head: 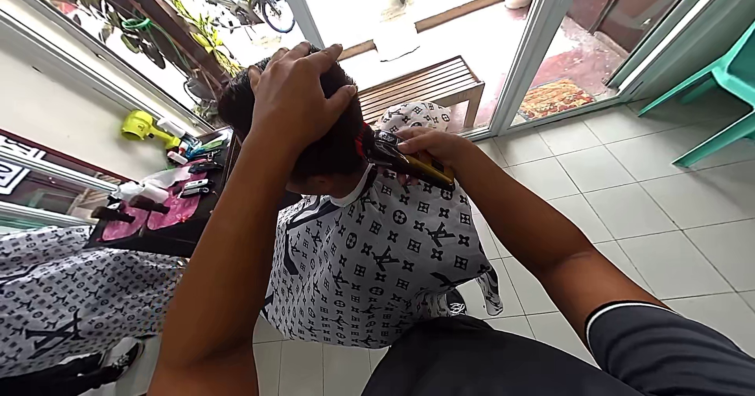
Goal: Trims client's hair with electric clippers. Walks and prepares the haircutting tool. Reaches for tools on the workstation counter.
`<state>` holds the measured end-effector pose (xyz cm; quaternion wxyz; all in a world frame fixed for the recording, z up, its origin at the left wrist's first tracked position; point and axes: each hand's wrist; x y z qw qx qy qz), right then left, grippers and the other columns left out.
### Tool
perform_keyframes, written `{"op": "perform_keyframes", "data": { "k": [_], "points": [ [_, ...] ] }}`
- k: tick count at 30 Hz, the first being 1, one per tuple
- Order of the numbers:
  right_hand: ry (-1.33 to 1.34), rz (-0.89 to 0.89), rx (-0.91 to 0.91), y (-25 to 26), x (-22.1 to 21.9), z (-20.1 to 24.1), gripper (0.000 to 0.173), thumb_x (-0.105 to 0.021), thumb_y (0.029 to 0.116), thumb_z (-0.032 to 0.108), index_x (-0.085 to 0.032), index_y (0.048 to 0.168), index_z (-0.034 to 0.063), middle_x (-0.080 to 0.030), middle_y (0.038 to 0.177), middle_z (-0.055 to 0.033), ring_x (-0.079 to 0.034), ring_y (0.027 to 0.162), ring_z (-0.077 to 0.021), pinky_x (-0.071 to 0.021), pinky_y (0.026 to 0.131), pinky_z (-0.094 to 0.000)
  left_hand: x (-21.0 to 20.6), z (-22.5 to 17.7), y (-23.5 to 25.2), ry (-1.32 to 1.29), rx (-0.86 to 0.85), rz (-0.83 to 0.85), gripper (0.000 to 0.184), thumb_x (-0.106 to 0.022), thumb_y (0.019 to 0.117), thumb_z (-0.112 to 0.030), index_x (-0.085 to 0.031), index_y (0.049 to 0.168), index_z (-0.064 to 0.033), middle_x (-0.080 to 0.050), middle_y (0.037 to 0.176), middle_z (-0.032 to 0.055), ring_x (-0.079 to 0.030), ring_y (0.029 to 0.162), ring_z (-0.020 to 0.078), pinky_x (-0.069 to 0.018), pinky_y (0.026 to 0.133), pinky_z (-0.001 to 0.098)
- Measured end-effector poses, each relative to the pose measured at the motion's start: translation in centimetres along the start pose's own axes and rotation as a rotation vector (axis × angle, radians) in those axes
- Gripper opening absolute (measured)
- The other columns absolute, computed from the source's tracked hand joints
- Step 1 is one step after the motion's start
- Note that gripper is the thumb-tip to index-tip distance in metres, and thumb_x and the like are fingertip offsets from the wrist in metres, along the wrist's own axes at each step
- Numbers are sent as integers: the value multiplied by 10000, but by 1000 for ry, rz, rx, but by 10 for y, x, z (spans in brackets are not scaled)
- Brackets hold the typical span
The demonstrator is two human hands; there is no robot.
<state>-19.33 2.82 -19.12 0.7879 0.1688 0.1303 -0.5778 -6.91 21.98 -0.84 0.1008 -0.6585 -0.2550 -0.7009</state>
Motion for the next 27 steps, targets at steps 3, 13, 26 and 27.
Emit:
{"op": "perform_keyframes", "data": {
  "k": [3, 13, 26, 27],
  "points": [
    [-18, 16, -36, 1, 7, -1, 266, -520, 1031, 281, -613, 1178, 81, -749, 1065, -136, -752, 743, -217, -621, 550, -327, 0, -1, -1, 7, -6, 1, 582, -519, 991, -552, -534, 1508, -286, -537, 1506, 107, -467, 1410, 345, -296, 1079, 711],
    [-109, 60, -31, 6, 18, 22, 297, -538, 1024, 304, -603, 1188, 65, -748, 1024, -147, -747, 706, -226, -618, 529, -338, 1, -2, -1, -9, 5, -1, 612, -537, 991, -539, -507, 1531, -252, -535, 1516, 93, -461, 1420, 340, -275, 1103, 709],
    [-87, -28, -27, -5, -12, 12, 316, -584, 997, 254, -568, 1246, 60, -733, 1071, -155, -751, 766, -244, -635, 577, -357, 1, 1, 1, -56, -4, 6, 609, -574, 982, -513, -498, 1535, -272, -547, 1500, 81, -470, 1411, 328, -286, 1094, 713],
    [-83, -39, -17, -5, -15, 12, 321, -574, 1004, 258, -566, 1259, 63, -732, 1089, -155, -752, 771, -244, -635, 578, -354, 1, 2, 1, -52, -9, 5, 607, -575, 981, -512, -498, 1534, -275, -547, 1501, 77, -470, 1413, 326, -290, 1092, 713]
  ]
}}
Point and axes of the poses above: each hand's wrist, its own y-axis towards the middle knuckle, its own x-axis out of the back of the hand, z = x × y
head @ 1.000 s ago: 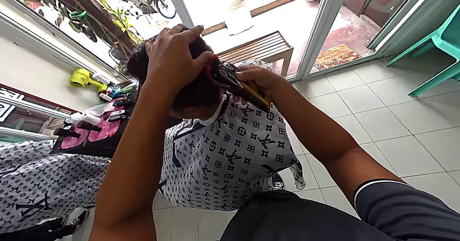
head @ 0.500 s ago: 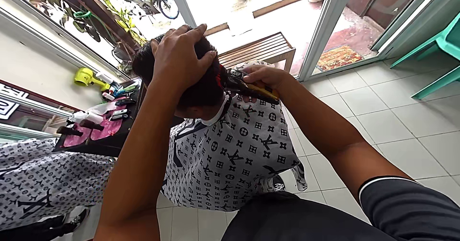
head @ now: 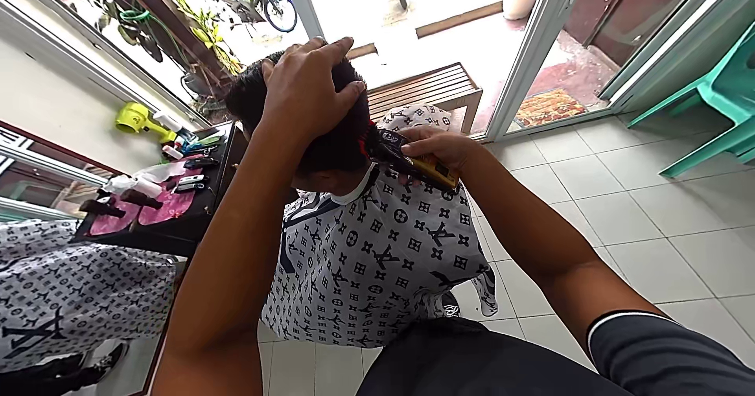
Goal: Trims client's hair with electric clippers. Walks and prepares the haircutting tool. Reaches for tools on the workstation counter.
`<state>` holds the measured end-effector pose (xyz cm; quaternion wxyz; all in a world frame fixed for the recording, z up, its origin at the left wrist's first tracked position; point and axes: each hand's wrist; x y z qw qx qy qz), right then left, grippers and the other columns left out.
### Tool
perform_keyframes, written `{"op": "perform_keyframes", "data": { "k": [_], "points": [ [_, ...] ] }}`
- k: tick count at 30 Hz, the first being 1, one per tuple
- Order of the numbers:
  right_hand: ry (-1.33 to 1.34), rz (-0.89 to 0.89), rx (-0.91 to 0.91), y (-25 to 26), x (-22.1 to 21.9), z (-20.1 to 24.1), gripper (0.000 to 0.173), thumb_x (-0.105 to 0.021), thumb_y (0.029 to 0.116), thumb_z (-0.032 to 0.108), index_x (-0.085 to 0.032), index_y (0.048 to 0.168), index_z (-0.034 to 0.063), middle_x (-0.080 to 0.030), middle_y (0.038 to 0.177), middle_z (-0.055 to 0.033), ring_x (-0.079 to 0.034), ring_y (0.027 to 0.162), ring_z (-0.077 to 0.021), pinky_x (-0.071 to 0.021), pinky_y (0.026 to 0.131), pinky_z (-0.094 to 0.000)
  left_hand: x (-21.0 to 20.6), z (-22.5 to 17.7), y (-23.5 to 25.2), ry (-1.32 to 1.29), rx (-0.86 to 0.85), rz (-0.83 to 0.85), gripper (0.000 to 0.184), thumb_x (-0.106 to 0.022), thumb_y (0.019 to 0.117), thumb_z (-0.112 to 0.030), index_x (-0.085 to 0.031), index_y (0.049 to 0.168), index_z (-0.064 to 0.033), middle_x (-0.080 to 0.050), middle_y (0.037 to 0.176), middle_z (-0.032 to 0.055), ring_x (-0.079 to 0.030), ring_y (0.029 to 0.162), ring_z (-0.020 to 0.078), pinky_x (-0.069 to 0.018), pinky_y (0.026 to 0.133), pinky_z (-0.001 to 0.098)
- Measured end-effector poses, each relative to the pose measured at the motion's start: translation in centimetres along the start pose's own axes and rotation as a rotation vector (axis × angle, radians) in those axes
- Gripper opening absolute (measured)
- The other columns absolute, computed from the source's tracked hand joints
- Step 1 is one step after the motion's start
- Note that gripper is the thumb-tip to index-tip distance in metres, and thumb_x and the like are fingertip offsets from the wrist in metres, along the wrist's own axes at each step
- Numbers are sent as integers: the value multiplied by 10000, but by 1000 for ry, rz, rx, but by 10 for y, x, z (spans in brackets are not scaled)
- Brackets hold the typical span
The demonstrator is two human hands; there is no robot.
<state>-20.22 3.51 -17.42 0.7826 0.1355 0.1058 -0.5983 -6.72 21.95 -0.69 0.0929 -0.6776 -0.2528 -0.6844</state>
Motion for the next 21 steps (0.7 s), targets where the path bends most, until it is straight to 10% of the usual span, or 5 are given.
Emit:
{"op": "perform_keyframes", "data": {
  "k": [6, 11, 21],
  "points": [
    [-31, -79, 187, -1, -32, 18, 319, -549, 1007, 264, -538, 1250, 57, -727, 1096, -147, -750, 780, -237, -637, 574, -359, 4, 1, -2, -16, -5, -6, 635, -613, 951, -571, -517, 1517, -300, -490, 1552, 98, -430, 1447, 332, -280, 1099, 724],
    [-985, -326, -84, -31, -59, -15, 623, -828, 859, 332, -572, 1380, 105, -702, 1047, -94, -685, 885, -186, -579, 804, -429, 24, 19, -15, -117, -90, -4, 708, -362, 967, -752, -518, 1516, -333, -412, 1611, 104, -329, 1516, 296, -176, 1164, 711],
    [59, -333, -58, -10, -85, -35, 515, -686, 929, 173, -479, 1389, 69, -699, 1042, -142, -739, 853, -271, -647, 696, -428, 11, 23, -7, -45, -68, 37, 799, -501, 896, -770, -510, 1527, -280, -513, 1529, 102, -449, 1432, 314, -265, 1116, 707]
  ]
}}
Point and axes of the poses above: each hand's wrist, its own y-axis towards the middle knuckle, its own x-axis out of the back of the hand, z = x × y
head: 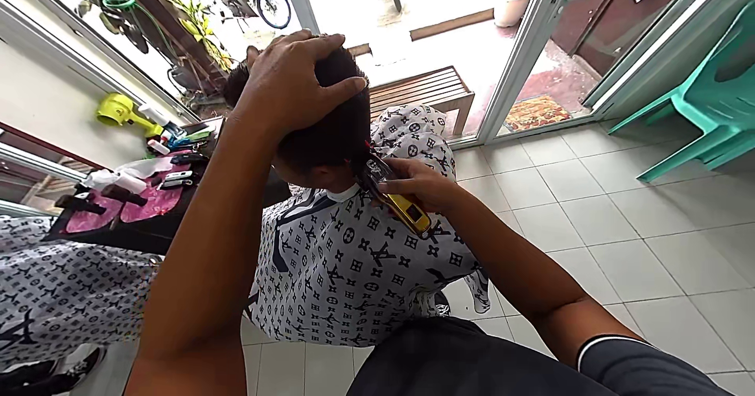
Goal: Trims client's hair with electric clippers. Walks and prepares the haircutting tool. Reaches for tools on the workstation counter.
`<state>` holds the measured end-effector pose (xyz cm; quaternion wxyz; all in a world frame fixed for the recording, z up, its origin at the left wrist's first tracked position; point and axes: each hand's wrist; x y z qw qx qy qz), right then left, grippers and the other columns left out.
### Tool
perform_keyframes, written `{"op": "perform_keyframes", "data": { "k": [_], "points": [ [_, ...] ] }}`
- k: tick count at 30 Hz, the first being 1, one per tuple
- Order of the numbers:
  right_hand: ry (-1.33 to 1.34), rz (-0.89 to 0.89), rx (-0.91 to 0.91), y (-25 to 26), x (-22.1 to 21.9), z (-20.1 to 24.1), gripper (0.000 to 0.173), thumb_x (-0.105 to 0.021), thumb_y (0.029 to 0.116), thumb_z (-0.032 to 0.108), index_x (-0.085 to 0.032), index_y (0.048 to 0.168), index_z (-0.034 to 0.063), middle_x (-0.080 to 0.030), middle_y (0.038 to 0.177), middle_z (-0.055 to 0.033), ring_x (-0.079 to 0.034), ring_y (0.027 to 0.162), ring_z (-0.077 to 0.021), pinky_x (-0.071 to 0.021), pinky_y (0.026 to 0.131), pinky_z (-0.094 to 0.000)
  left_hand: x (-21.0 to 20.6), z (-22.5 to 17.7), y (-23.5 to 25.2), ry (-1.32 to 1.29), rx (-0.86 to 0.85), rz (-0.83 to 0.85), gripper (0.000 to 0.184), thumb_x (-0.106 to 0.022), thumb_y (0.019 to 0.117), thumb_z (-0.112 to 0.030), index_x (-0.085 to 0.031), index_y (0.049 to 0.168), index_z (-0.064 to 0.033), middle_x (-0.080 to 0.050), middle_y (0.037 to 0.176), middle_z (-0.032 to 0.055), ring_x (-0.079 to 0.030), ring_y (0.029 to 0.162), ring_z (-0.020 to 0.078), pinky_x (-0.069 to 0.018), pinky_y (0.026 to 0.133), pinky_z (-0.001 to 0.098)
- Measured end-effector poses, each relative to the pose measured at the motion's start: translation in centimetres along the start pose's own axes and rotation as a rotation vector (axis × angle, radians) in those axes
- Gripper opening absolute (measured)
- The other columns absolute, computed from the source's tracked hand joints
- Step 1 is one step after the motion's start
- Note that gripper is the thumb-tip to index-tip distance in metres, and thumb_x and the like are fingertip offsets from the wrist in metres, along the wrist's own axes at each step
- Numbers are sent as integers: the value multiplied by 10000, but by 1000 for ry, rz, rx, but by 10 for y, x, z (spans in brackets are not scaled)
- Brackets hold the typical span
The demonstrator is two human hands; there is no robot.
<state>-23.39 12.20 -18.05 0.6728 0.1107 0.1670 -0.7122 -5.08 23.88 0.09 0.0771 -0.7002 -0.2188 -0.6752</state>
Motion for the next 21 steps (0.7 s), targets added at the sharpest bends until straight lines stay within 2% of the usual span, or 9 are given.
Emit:
{"op": "perform_keyframes", "data": {
  "k": [4, 8, 11, 14, 17, 19, 21],
  "points": [
    [122, 59, 85, 3, -6, 10, 448, -659, 932, 175, -506, 1338, 63, -720, 1022, -145, -747, 823, -257, -648, 647, -401, -2, 2, 0, 10, -3, 2, 801, -531, 890, -754, -505, 1530, -273, -516, 1525, 104, -464, 1417, 319, -276, 1110, 706],
    [170, 113, 210, 9, -8, 27, 370, -617, 954, 174, -514, 1286, 48, -710, 1067, -175, -747, 863, -282, -651, 662, -422, -2, 2, 0, 8, 2, 8, 806, -543, 892, -747, -495, 1537, -265, -507, 1531, 106, -451, 1425, 336, -279, 1104, 716],
    [193, 104, 270, 9, -10, 30, 379, -632, 945, 172, -502, 1285, 63, -708, 1082, -178, -748, 866, -287, -650, 651, -422, -1, 0, 0, 3, -1, 2, 819, -575, 878, -744, -497, 1536, -263, -513, 1522, 125, -458, 1414, 353, -292, 1092, 712],
    [149, 79, 149, 2, -7, 11, 430, -669, 933, 190, -519, 1319, 78, -707, 1053, -159, -741, 852, -273, -646, 660, -421, 2, -4, -1, -4, 30, 20, 840, -539, 878, -777, -469, 1555, -284, -490, 1549, 108, -436, 1437, 326, -277, 1113, 688],
    [143, 69, 35, -2, -5, 1, 404, -664, 952, 177, -533, 1318, 67, -711, 1040, -148, -745, 861, -272, -650, 683, -421, 1, -3, 0, -14, 27, 11, 787, -463, 929, -756, -473, 1553, -276, -512, 1532, 94, -463, 1417, 318, -290, 1111, 682],
    [156, 53, 43, -2, -8, 12, 379, -627, 957, 184, -523, 1302, 67, -716, 1043, -147, -746, 862, -266, -649, 676, -412, 0, -2, 1, -16, 19, 13, 763, -495, 937, -723, -467, 1556, -278, -526, 1516, 91, -474, 1407, 326, -304, 1099, 693],
    [185, 77, 126, 0, -8, 28, 299, -567, 998, 189, -533, 1264, 57, -717, 1066, -169, -748, 878, -277, -650, 682, -416, 1, -4, 2, -13, 19, 15, 766, -541, 926, -708, -468, 1555, -277, -536, 1505, 93, -485, 1394, 335, -314, 1083, 702]
  ]
}}
Point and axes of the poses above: each hand's wrist, its own y-axis towards the middle knuckle, its own x-axis out of the back of the hand, z = x × y
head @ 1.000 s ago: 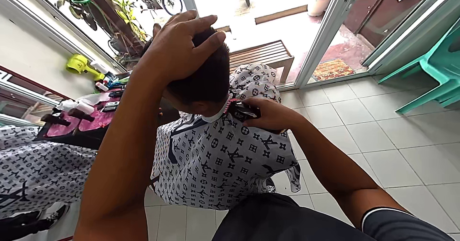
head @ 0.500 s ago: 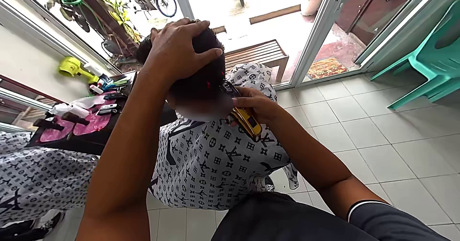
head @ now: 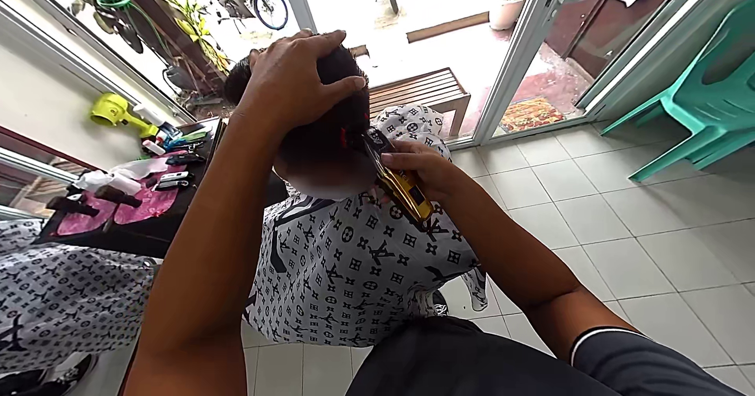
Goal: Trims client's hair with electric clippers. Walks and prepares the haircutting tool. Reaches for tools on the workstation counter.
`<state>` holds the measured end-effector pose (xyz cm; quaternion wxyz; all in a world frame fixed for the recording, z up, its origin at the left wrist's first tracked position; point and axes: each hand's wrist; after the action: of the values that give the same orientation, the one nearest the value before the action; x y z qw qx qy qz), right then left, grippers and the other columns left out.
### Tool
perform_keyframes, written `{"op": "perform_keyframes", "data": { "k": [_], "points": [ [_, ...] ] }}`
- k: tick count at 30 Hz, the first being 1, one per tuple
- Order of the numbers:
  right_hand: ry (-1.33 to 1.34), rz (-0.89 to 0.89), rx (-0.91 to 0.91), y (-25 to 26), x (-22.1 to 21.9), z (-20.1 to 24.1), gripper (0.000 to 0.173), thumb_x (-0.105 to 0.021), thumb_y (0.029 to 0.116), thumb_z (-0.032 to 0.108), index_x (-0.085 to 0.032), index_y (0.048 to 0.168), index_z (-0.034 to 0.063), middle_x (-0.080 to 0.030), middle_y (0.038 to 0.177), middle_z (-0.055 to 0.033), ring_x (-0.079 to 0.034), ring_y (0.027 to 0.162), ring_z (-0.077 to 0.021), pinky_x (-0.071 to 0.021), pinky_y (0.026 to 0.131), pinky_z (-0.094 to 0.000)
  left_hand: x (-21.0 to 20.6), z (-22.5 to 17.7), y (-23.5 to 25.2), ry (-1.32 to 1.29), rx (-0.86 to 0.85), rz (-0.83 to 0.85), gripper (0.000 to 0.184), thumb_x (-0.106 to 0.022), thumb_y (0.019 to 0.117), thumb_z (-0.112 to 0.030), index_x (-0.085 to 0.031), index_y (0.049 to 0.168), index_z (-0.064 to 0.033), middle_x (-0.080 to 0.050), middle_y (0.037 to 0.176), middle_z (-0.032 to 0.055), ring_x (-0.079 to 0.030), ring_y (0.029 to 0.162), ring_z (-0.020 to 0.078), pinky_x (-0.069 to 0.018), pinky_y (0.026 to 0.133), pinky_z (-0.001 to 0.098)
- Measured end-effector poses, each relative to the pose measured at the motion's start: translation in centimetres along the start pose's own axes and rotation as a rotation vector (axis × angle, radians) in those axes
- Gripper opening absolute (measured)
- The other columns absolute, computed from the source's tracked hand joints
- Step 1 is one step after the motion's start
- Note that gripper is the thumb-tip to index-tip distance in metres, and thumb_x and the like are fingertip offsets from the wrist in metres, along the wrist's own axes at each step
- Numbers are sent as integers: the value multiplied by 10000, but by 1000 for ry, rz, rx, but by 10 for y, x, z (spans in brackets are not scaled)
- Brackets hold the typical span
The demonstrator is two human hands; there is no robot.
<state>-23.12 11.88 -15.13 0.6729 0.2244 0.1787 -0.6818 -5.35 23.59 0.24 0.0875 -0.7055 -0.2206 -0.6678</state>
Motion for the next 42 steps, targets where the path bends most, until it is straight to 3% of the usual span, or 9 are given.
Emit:
{"op": "perform_keyframes", "data": {
  "k": [4, 10, 15, 18, 22, 27, 34, 39, 42],
  "points": [
    [57, 58, 105, 6, 1, 10, 294, -503, 1030, 211, -529, 1286, 69, -698, 1164, -187, -746, 910, -277, -645, 658, -394, 1, -2, -1, 2, 4, -4, 790, -605, 904, -696, -473, 1552, -265, -545, 1495, 105, -493, 1389, 342, -322, 1076, 715],
    [-12, 48, -71, -2, 12, -10, 304, -578, 994, 224, -573, 1251, 63, -721, 1084, -167, -752, 867, -269, -649, 652, -393, 1, 0, -2, -8, 29, -15, 745, -512, 948, -693, -464, 1559, -268, -542, 1505, 92, -484, 1403, 324, -296, 1100, 704],
    [11, 78, 108, 8, 7, 28, 329, -404, 1048, 278, -596, 1247, 100, -710, 1207, -127, -743, 907, -202, -622, 638, -313, 1, -2, -1, -4, 23, -19, 726, -611, 927, -633, -486, 1544, -271, -529, 1515, 110, -480, 1404, 344, -307, 1083, 725],
    [161, 22, 274, 3, 6, 21, 390, -333, 1097, 334, -553, 1326, 107, -686, 1270, -127, -741, 919, -184, -616, 622, -271, 6, 1, -6, -39, 7, -81, 776, -576, 905, -698, -459, 1558, -295, -367, 1631, 149, -336, 1506, 343, -239, 1150, 689],
    [-100, -189, 105, -20, 2, -10, 408, -628, 963, 231, -526, 1342, 116, -707, 1080, -119, -740, 844, -240, -645, 642, -399, 17, 11, -20, -146, -275, -153, 559, -458, 1030, -581, -640, 1400, -204, -512, 1540, 100, -451, 1452, 213, -349, 1199, 450],
    [-292, -151, -73, -12, -8, -34, 502, -695, 944, 145, -484, 1393, 67, -687, 1069, -154, -730, 857, -270, -642, 714, -424, 12, 11, -11, 9, -114, 118, 699, -192, 1005, -737, -447, 1556, -388, -271, 1679, 151, -206, 1561, 356, -165, 1184, 698],
    [-143, -137, -32, -8, -33, -23, 465, -671, 933, 148, -488, 1355, 79, -696, 1045, -137, -740, 855, -263, -648, 699, -418, 4, 17, -7, 20, -116, 54, 759, -460, 935, -757, -450, 1561, -327, -449, 1580, 105, -420, 1448, 341, -287, 1113, 700],
    [-44, -90, 157, 1, -39, -16, 472, -672, 942, 169, -487, 1369, 87, -702, 1069, -155, -742, 888, -276, -651, 706, -448, 4, 16, -6, 40, -106, 50, 770, -485, 914, -765, -452, 1555, -340, -472, 1556, 119, -441, 1429, 346, -304, 1102, 693],
    [-70, -109, 100, -5, -36, -26, 480, -679, 940, 180, -486, 1372, 98, -693, 1085, -160, -737, 890, -284, -647, 705, -445, 4, 14, -6, 27, -114, 50, 766, -496, 915, -754, -471, 1545, -320, -496, 1527, 133, -455, 1414, 352, -307, 1100, 691]
  ]
}}
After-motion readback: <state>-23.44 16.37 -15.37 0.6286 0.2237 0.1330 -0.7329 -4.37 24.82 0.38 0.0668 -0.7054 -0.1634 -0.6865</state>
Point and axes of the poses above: each hand's wrist, its own y-axis towards the middle knuckle, its own x-axis out of the back of the hand, z = x × y
